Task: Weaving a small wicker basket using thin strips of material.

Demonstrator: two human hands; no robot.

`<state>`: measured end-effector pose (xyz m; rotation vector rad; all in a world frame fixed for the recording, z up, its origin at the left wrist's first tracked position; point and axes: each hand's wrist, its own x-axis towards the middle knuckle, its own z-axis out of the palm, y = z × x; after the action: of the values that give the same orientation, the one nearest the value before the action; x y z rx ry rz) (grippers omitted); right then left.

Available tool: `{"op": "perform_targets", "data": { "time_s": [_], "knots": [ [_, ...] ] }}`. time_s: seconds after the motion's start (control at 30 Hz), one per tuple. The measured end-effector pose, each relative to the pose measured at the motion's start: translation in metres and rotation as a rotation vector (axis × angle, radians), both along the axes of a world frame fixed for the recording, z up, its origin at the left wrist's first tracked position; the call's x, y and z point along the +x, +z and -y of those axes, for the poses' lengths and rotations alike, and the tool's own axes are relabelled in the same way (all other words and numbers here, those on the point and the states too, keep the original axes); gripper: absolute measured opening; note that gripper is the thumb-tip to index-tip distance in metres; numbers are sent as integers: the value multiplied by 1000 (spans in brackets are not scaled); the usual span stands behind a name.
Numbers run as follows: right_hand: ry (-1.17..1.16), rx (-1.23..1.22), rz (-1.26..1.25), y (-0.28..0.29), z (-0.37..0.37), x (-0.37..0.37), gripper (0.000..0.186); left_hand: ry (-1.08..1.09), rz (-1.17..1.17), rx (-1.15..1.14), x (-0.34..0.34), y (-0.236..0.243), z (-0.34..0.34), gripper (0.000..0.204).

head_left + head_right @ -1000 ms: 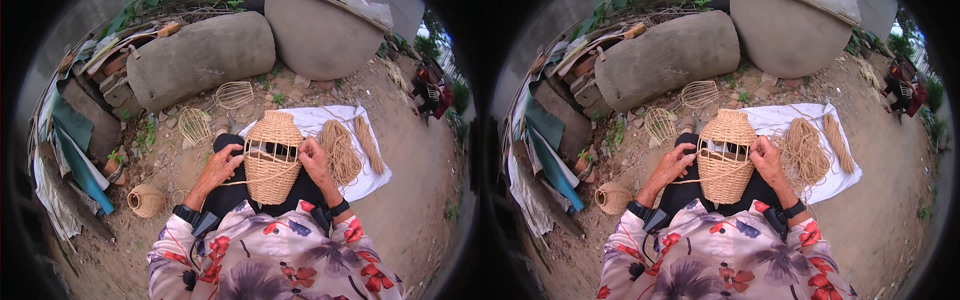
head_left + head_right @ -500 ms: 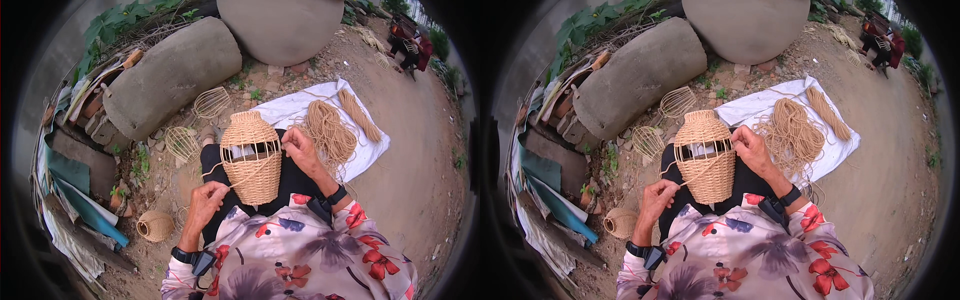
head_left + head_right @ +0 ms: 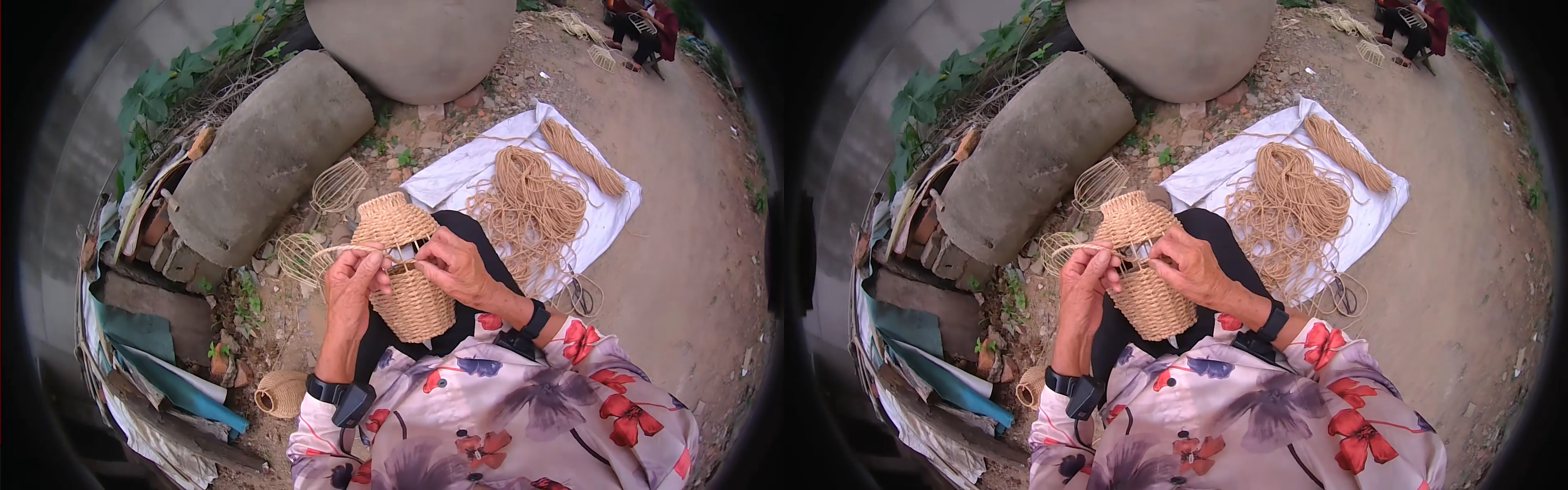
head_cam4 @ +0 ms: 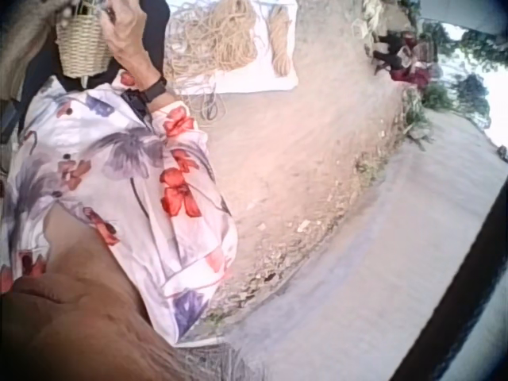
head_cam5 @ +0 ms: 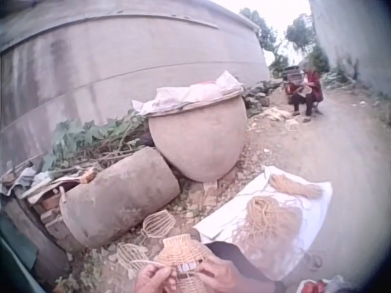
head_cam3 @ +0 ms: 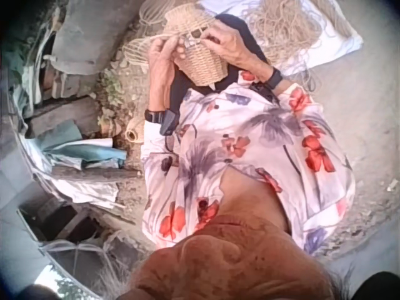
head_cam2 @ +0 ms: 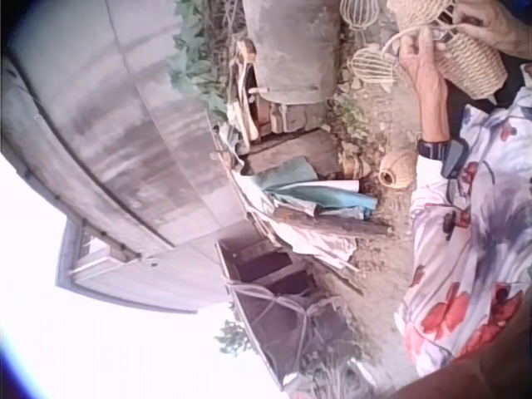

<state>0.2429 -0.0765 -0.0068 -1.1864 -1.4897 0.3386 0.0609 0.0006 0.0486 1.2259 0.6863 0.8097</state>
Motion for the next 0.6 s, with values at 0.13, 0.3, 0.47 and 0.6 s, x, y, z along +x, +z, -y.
{"op": "perform_targets", "data": {
  "time_s": [0.13,0.3,0.47,0.6],
  "knots": [
    [-113,130,243,0,1,-7,18,230,-468,599,21,3,-17,22],
    [-121,167,463,5,10,-7,26,181,-774,1063,21,8,6,26],
    [-73,94,399,6,7,-6,14,61,-767,1008,22,19,23,29],
    [-74,116,314,4,2,-7,11,78,-697,1035,22,6,11,24]
  ]
}}
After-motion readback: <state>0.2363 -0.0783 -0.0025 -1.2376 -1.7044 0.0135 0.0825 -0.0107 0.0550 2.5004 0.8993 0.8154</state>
